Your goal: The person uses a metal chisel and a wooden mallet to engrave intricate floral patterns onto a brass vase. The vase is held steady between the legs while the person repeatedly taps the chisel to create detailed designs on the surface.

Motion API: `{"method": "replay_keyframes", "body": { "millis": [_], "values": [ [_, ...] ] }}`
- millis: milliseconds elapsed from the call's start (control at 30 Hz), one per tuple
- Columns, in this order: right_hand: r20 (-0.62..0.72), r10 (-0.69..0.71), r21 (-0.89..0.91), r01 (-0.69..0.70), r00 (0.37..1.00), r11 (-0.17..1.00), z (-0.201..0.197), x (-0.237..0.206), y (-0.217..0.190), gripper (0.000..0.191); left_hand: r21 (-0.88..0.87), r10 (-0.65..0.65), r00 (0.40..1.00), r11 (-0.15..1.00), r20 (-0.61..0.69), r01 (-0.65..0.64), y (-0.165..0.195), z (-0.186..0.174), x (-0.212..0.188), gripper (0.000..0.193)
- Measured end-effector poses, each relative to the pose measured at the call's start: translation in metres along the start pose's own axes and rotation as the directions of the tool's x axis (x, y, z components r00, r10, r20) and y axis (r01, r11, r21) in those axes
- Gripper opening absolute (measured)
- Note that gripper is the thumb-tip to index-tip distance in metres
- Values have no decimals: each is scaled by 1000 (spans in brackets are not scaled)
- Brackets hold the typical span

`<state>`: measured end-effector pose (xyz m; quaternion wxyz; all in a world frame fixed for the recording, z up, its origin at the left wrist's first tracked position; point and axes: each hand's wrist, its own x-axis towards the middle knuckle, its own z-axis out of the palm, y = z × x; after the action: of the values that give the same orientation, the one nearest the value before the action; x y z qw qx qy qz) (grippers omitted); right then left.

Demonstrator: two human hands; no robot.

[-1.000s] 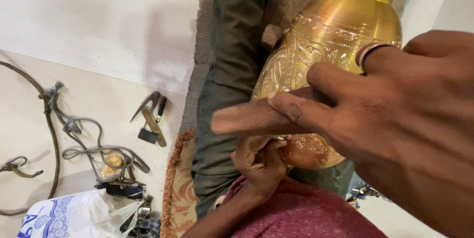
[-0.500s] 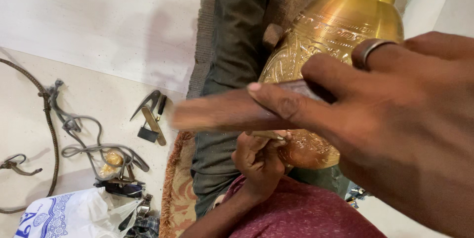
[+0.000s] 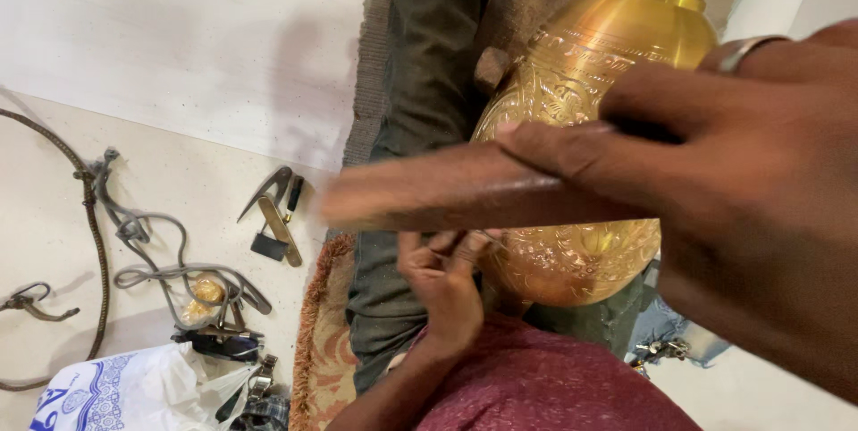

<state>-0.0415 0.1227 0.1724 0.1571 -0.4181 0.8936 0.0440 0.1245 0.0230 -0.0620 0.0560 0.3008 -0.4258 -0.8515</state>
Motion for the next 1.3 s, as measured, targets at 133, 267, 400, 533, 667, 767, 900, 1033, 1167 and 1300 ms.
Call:
{"method": "replay_keyframes", "body": {
  "millis": [133,267,400,533,667,767,900,1033,1167,1300],
  "values": [
    [-116,562,472,-452,819,757,45,-49,29,45,131,107,994,986,-15,-104,5,-35,46,44],
    [110,969,842,-539,221,27,153,-124,41,21,393,42,995,920,-95,-1,12,-71,70,39],
    [139,971,985,-127,192,-116,284,-183,3,24,774,375,922,611,-94,-169,23,-81,54,39],
    [451,882,891,-16,139,-453,370,-205,-57,22,725,411,911,629,-6,-279,37,-60,45,39],
    [663,712,693,170,231,-701,382,-203,-87,26,518,309,937,782,164,-348,55,-25,35,37],
    [573,781,764,184,246,-618,362,-189,-97,27,246,319,842,857,435,-452,59,8,35,29],
    [288,941,957,-30,177,-287,336,-172,-100,35,172,150,821,942,550,-288,56,42,25,46],
    [-41,952,947,-292,304,134,319,-167,-87,34,251,121,840,923,530,-291,47,62,11,48],
    [-21,951,938,-324,308,126,293,-159,-66,27,355,266,762,763,590,-541,46,69,3,42],
    [-33,932,885,-422,362,196,251,-148,-41,29,461,234,680,581,695,-671,52,64,8,49]
  ]
}}
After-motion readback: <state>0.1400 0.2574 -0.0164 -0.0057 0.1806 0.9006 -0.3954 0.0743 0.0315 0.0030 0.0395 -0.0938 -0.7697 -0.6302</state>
